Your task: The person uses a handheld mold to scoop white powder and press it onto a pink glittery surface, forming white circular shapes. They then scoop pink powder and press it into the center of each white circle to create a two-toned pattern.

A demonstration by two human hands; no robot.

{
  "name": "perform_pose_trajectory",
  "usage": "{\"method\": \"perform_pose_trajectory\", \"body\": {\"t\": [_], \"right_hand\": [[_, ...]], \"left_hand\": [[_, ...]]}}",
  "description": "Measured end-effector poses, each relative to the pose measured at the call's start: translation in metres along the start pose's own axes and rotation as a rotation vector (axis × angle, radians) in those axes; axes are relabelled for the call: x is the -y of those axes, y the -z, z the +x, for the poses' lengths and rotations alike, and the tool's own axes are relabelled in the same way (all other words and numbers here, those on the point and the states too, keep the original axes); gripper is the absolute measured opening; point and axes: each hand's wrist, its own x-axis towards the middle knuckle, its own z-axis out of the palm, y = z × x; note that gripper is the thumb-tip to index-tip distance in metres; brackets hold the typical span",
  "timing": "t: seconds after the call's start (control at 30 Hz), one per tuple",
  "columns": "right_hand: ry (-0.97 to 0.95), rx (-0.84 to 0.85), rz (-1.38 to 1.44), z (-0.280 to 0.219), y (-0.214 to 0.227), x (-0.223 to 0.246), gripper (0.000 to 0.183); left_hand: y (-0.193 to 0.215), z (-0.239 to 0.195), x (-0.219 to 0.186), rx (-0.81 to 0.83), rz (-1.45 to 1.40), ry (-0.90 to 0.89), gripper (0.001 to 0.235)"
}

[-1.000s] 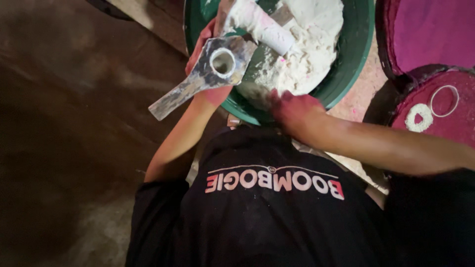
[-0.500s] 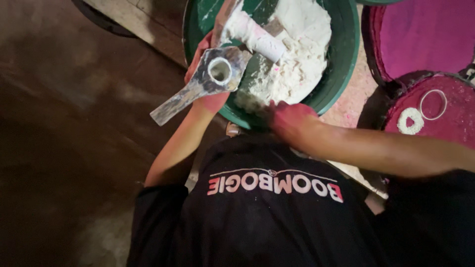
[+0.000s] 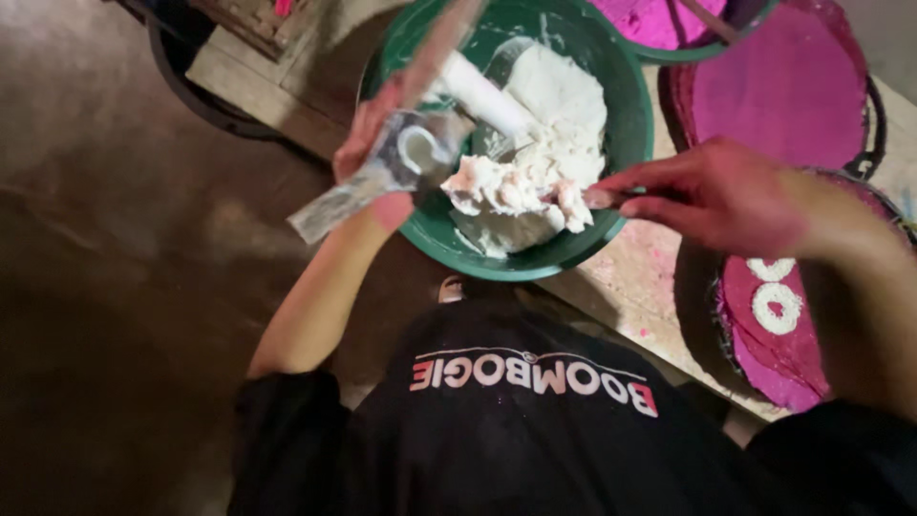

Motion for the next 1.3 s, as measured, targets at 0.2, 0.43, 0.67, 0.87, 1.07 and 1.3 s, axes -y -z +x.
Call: {"method": "perform_pose_trajectory", "body": {"t": [0.2,0.43,0.67,0.87,1.07,1.3], "right_hand": [[0.304,-0.385,-0.304,0.016,0.018,0.048,0.028],[0.570,-0.574,-0.763,0.025,-0.065,0.060,0.044],[0.164,-0.406,-0.685,-0.047,-0.009,0.041,0.027],[0.314,-0.440,-0.765,0.023,-0.033,0.073,0.026],[0.459,-0.590,-0.515,0.008,-0.042,0.042,0.028],[0.404,-0.840,0.291,0.003,-0.031,0.033,0.043]], "left_hand": [[-0.033,-0.006,-0.007,0.325,0.443,-0.098,0.074],[-0.068,-0.011,0.028,0.066,-1.435,1.050,0.044],[-0.025,0.012,-0.009,0.320,0.227,0.118,0.053],[-0.055,0.019,-0.012,0.428,0.070,0.079,0.063],[-0.045,0.011,0.003,0.309,0.351,0.100,0.059],[-0.041,0.033,-0.012,-0.120,0.437,-0.117,0.061]]}}
